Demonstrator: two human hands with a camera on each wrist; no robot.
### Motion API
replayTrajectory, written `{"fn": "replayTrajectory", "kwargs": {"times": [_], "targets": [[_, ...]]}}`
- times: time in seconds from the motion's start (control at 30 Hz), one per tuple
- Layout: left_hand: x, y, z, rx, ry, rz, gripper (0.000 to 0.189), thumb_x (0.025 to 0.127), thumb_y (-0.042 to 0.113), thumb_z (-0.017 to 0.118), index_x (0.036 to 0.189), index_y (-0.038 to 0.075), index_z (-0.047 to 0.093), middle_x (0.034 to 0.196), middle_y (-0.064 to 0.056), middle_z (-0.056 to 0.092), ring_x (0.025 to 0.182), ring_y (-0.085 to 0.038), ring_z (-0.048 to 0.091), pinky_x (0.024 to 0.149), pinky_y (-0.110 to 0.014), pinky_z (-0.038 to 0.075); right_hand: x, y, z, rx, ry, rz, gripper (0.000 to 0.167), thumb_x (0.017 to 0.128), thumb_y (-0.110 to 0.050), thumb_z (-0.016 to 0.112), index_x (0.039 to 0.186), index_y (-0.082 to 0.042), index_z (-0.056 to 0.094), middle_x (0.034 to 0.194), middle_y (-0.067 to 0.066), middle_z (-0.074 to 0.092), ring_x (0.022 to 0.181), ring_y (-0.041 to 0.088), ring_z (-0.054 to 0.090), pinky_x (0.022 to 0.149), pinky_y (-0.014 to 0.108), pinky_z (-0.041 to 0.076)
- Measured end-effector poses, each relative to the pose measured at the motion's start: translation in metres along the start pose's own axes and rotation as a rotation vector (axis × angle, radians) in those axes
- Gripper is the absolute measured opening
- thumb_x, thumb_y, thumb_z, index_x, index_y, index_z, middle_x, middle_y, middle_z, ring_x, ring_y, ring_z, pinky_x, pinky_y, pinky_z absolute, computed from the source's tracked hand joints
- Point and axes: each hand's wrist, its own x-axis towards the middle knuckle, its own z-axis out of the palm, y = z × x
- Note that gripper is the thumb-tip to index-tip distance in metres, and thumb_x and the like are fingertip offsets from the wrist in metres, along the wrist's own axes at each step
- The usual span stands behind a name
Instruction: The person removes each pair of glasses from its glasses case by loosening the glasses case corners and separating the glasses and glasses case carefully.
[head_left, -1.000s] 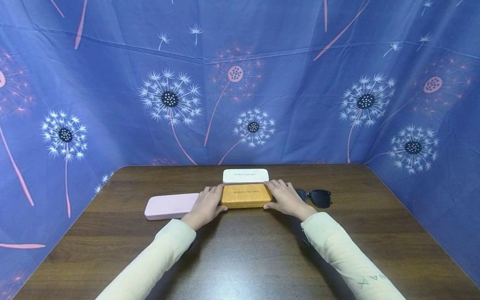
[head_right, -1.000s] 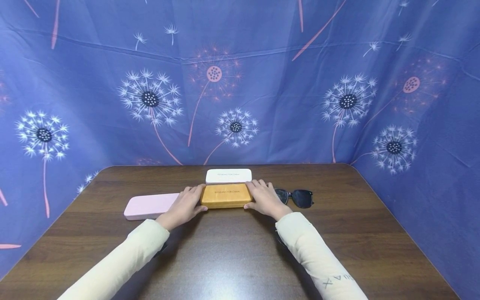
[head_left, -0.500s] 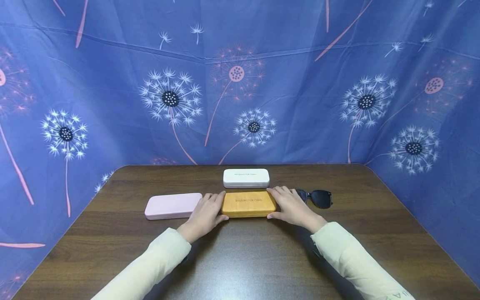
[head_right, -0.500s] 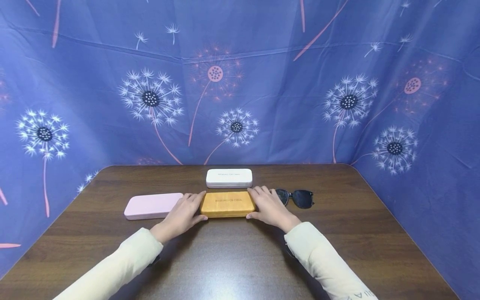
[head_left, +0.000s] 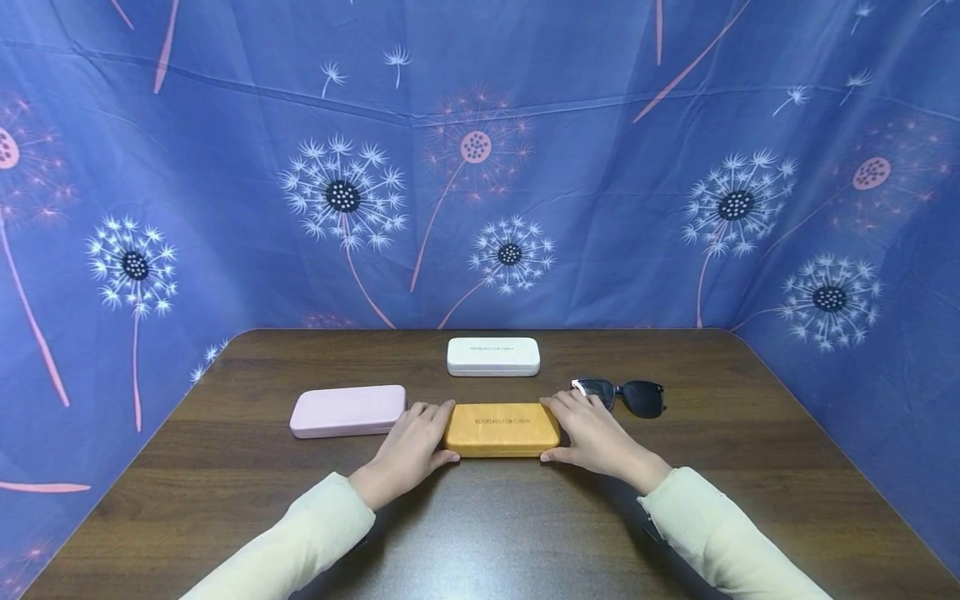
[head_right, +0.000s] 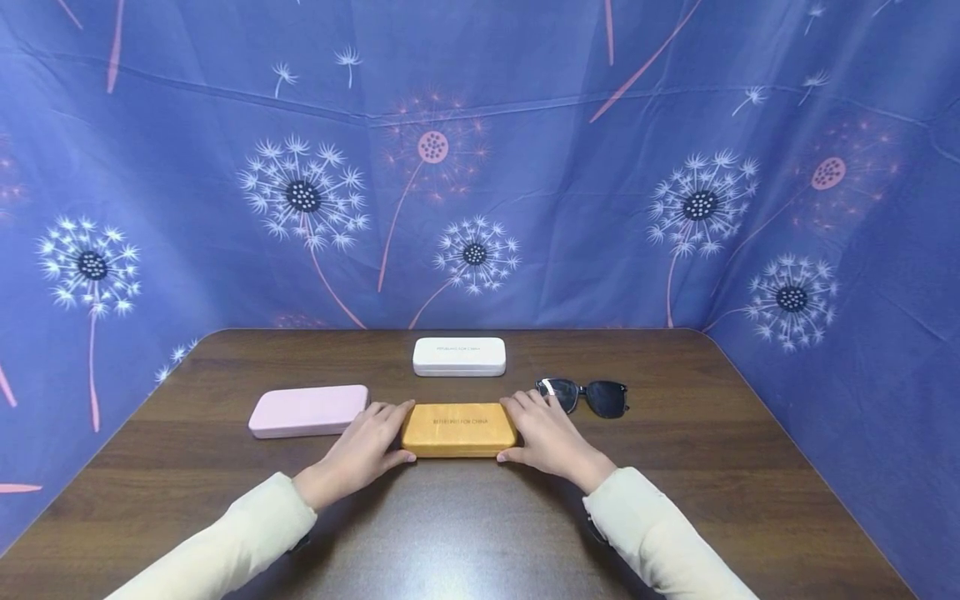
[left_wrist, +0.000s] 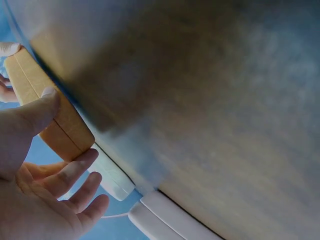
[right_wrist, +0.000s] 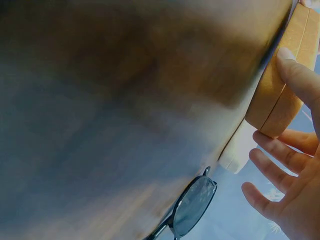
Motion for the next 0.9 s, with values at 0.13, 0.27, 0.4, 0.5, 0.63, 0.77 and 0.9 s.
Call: {"fn": "replayTrajectory", "kwargs": {"times": [0.13, 0.27, 0.4, 0.5, 0.63, 0.77, 0.9], "targets": [[-0.004, 0.001, 0.0, 0.001, -0.009, 0.006, 0.072, 0.07, 0.034, 0.076, 0.124, -0.004, 0.048, 0.103, -0.014, 0.065, 0.096, -0.03, 0.057, 0.083, -0.043, 0.047, -0.004, -0.002, 0.0, -0.018, 0.015, -0.021, 0.078, 0.064, -0.05, 0.077, 0.121, -0.002, 0.053, 0.111, 0.008, 0.059, 0.104, 0.025, 0.053, 0.084, 0.045, 0.041], [-0.006, 0.003, 0.0, -0.011, -0.025, -0.002, 0.072, 0.071, 0.034, 0.076, 0.125, -0.004, 0.047, 0.104, -0.013, 0.064, 0.097, -0.029, 0.056, 0.083, -0.042, 0.046, -0.007, -0.003, 0.0, -0.028, 0.018, -0.025, 0.079, 0.063, -0.051, 0.076, 0.121, -0.002, 0.053, 0.113, 0.009, 0.059, 0.105, 0.024, 0.053, 0.085, 0.045, 0.041], [-0.007, 0.005, 0.0, -0.001, -0.018, 0.005, 0.072, 0.071, 0.035, 0.075, 0.125, -0.003, 0.047, 0.103, -0.012, 0.065, 0.096, -0.028, 0.056, 0.084, -0.041, 0.045, -0.01, -0.002, 0.001, -0.039, 0.014, -0.023, 0.08, 0.063, -0.053, 0.075, 0.121, -0.003, 0.053, 0.113, 0.008, 0.059, 0.105, 0.023, 0.052, 0.085, 0.044, 0.042], [-0.008, 0.006, 0.0, 0.006, -0.015, 0.005, 0.073, 0.07, 0.036, 0.075, 0.125, -0.003, 0.047, 0.103, -0.012, 0.064, 0.096, -0.027, 0.056, 0.084, -0.04, 0.045, -0.011, -0.002, 0.002, -0.048, 0.01, -0.02, 0.08, 0.063, -0.053, 0.075, 0.121, -0.004, 0.053, 0.112, 0.007, 0.059, 0.104, 0.023, 0.052, 0.085, 0.044, 0.042], [-0.009, 0.007, 0.0, -0.006, -0.021, -0.006, 0.073, 0.071, 0.036, 0.075, 0.126, -0.002, 0.047, 0.105, -0.012, 0.064, 0.097, -0.027, 0.055, 0.084, -0.04, 0.045, -0.012, -0.002, 0.001, -0.046, 0.003, -0.016, 0.08, 0.063, -0.053, 0.075, 0.121, -0.004, 0.053, 0.113, 0.008, 0.059, 0.104, 0.023, 0.053, 0.086, 0.044, 0.041], [-0.009, 0.007, 0.0, -0.019, -0.039, -0.023, 0.073, 0.071, 0.037, 0.075, 0.126, -0.001, 0.047, 0.108, -0.013, 0.063, 0.099, -0.027, 0.055, 0.085, -0.04, 0.045, -0.012, -0.003, 0.0, -0.036, 0.001, -0.017, 0.08, 0.063, -0.052, 0.076, 0.122, -0.004, 0.053, 0.112, 0.008, 0.059, 0.103, 0.023, 0.053, 0.086, 0.045, 0.041], [-0.008, 0.007, 0.0, -0.035, -0.073, -0.042, 0.074, 0.071, 0.04, 0.074, 0.126, -0.001, 0.046, 0.11, -0.014, 0.062, 0.101, -0.028, 0.055, 0.087, -0.042, 0.045, -0.013, -0.004, 0.0, -0.029, -0.001, -0.019, 0.079, 0.063, -0.052, 0.076, 0.122, -0.004, 0.052, 0.112, 0.007, 0.059, 0.101, 0.022, 0.053, 0.085, 0.045, 0.041]]}}
